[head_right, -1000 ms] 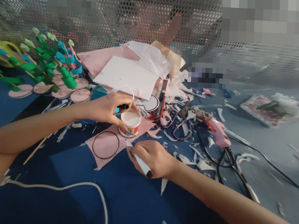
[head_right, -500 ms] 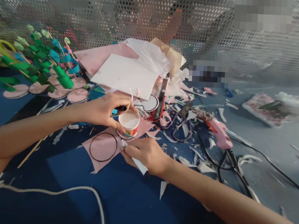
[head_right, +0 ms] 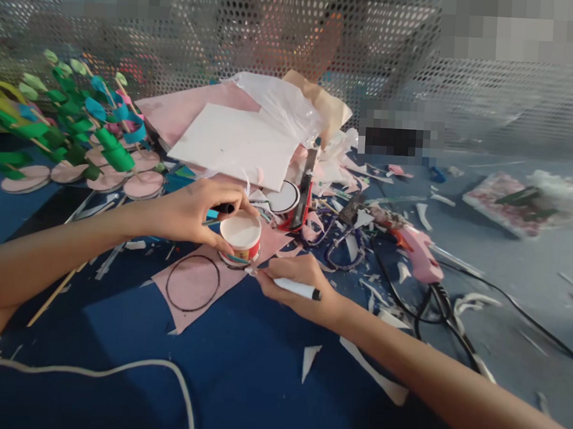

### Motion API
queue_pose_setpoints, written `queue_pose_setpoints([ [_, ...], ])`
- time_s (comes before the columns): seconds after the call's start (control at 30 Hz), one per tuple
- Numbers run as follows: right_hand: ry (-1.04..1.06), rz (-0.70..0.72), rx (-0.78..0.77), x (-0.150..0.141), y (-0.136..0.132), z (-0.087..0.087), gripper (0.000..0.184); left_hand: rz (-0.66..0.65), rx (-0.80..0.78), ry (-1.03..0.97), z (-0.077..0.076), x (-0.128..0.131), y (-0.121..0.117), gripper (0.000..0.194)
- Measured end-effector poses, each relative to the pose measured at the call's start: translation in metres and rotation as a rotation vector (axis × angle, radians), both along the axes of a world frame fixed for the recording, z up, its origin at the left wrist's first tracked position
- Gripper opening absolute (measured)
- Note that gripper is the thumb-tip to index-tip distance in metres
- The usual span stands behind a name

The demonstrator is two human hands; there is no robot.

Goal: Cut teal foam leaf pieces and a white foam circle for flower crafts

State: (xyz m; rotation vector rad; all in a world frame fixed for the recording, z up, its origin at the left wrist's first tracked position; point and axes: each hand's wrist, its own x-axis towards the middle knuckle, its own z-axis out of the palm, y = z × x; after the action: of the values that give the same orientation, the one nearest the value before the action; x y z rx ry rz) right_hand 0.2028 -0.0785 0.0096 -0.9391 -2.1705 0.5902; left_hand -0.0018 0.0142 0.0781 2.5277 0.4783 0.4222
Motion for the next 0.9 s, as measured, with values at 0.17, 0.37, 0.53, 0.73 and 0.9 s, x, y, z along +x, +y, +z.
queue_pose_setpoints([
  [0.17, 0.142, -0.176, -0.255, 0.007, 0.007, 0.000, 0.030, 0.005, 0.030, 0.007, -0.002, 0.000, 0.001, 0.034],
  [0.37, 0.272, -0.261, -0.586, 0.006, 0.021, 0.013, 0.035, -0.007, 0.060, 0.026, 0.001, 0.001, -0.001, 0.032],
  [0.53, 0.299, -0.304, -0.710, 0.002, 0.036, 0.020, 0.033, -0.008, 0.076, 0.058, 0.005, 0.001, -0.004, 0.030],
  [0.73, 0.324, -0.367, -0.722, -0.003, 0.049, 0.025, 0.030, 0.012, 0.100, 0.066, 0.006, 0.001, -0.006, 0.031],
  [0.9, 0.257, -0.387, -0.714, -0.008, 0.058, 0.029, 0.027, 0.021, 0.089, 0.071, 0.005, 0.001, -0.005, 0.030],
])
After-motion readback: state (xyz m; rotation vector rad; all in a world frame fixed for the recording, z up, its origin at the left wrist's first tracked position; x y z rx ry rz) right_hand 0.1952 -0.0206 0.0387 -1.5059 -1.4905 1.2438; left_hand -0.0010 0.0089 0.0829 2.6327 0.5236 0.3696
